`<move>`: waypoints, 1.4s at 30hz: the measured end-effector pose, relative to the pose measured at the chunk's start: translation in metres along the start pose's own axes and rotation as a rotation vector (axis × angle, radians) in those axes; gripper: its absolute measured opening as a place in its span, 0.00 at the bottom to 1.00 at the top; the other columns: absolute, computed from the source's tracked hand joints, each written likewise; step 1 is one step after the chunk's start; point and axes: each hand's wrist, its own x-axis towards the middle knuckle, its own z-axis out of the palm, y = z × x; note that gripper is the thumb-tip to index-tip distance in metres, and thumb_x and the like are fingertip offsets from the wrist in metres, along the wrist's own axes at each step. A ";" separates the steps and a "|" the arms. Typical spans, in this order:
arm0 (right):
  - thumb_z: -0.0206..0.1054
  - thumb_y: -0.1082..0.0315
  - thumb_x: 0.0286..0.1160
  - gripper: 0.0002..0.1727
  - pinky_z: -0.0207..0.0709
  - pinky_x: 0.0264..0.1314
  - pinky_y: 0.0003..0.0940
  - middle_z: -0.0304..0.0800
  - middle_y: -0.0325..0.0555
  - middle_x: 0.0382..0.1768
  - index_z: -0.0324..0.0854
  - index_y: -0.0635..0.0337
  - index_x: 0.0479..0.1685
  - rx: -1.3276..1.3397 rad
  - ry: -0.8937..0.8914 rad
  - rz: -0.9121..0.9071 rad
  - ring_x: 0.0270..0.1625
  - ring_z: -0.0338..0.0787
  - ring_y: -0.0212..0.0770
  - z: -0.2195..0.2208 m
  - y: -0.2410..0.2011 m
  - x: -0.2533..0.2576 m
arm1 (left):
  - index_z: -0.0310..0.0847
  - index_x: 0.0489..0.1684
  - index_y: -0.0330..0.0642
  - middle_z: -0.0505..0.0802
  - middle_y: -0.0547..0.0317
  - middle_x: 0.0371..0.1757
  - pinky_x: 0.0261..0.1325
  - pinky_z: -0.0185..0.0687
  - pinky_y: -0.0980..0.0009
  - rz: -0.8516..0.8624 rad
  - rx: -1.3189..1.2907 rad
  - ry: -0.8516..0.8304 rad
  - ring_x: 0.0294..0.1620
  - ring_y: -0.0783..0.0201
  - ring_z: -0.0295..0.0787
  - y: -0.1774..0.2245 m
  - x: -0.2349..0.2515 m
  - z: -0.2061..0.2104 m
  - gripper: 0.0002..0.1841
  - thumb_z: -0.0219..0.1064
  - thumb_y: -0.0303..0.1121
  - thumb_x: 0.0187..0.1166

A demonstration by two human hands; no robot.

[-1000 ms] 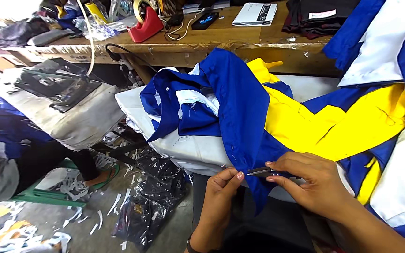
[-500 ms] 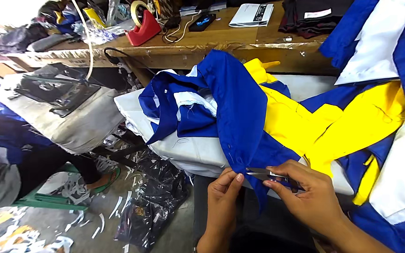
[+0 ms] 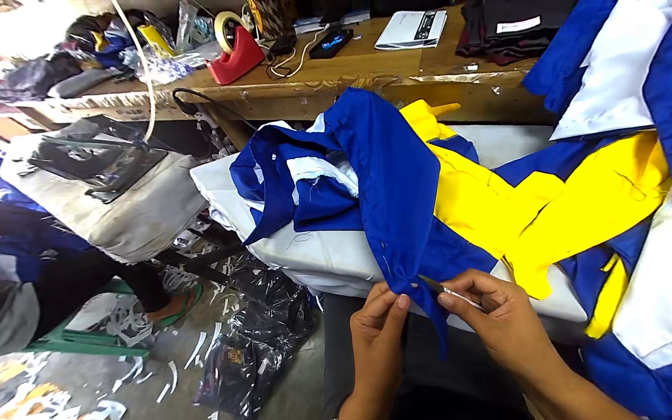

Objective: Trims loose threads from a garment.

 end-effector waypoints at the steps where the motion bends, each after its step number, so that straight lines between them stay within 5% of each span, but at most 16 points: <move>1: 0.76 0.66 0.72 0.07 0.80 0.37 0.13 0.93 0.32 0.36 0.89 0.58 0.42 -0.047 0.018 -0.038 0.35 0.87 0.20 -0.001 0.000 0.000 | 0.96 0.37 0.40 0.95 0.60 0.49 0.55 0.84 0.78 -0.014 -0.012 0.002 0.53 0.74 0.89 0.001 0.000 0.000 0.09 0.66 0.28 0.81; 8: 0.75 0.56 0.72 0.16 0.66 0.34 0.06 0.90 0.34 0.36 0.91 0.61 0.43 -0.417 0.053 -0.224 0.35 0.78 0.13 -0.006 0.001 -0.002 | 0.94 0.36 0.38 0.95 0.60 0.45 0.46 0.83 0.81 -0.062 -0.046 0.003 0.43 0.77 0.87 0.003 0.001 -0.002 0.09 0.66 0.27 0.81; 19: 0.70 0.56 0.80 0.14 0.76 0.39 0.22 0.94 0.42 0.34 0.94 0.57 0.41 -0.623 0.096 -0.414 0.38 0.89 0.28 -0.005 0.008 0.000 | 0.94 0.35 0.36 0.94 0.59 0.45 0.54 0.84 0.78 -0.004 0.026 -0.036 0.49 0.73 0.89 0.002 0.002 -0.006 0.09 0.66 0.26 0.81; 27: 0.72 0.55 0.77 0.15 0.74 0.39 0.11 0.92 0.39 0.35 0.93 0.59 0.43 -0.511 0.059 -0.336 0.38 0.85 0.20 -0.007 0.011 -0.002 | 0.93 0.35 0.36 0.94 0.59 0.42 0.48 0.84 0.79 -0.078 -0.039 -0.028 0.41 0.75 0.88 0.006 0.004 -0.007 0.10 0.64 0.25 0.81; 37: 0.71 0.55 0.80 0.14 0.76 0.40 0.19 0.94 0.41 0.35 0.94 0.57 0.42 -0.538 0.045 -0.404 0.39 0.88 0.25 -0.008 0.013 0.000 | 0.93 0.33 0.37 0.94 0.60 0.45 0.57 0.84 0.77 -0.027 0.068 -0.129 0.52 0.73 0.88 0.004 0.006 -0.011 0.10 0.65 0.27 0.81; 42: 0.74 0.53 0.76 0.16 0.75 0.40 0.09 0.90 0.36 0.36 0.91 0.59 0.46 -0.344 -0.108 -0.320 0.40 0.84 0.17 -0.011 0.009 -0.002 | 0.93 0.36 0.38 0.95 0.60 0.46 0.55 0.86 0.76 -0.094 -0.009 -0.092 0.49 0.74 0.90 0.006 0.007 -0.013 0.10 0.64 0.26 0.82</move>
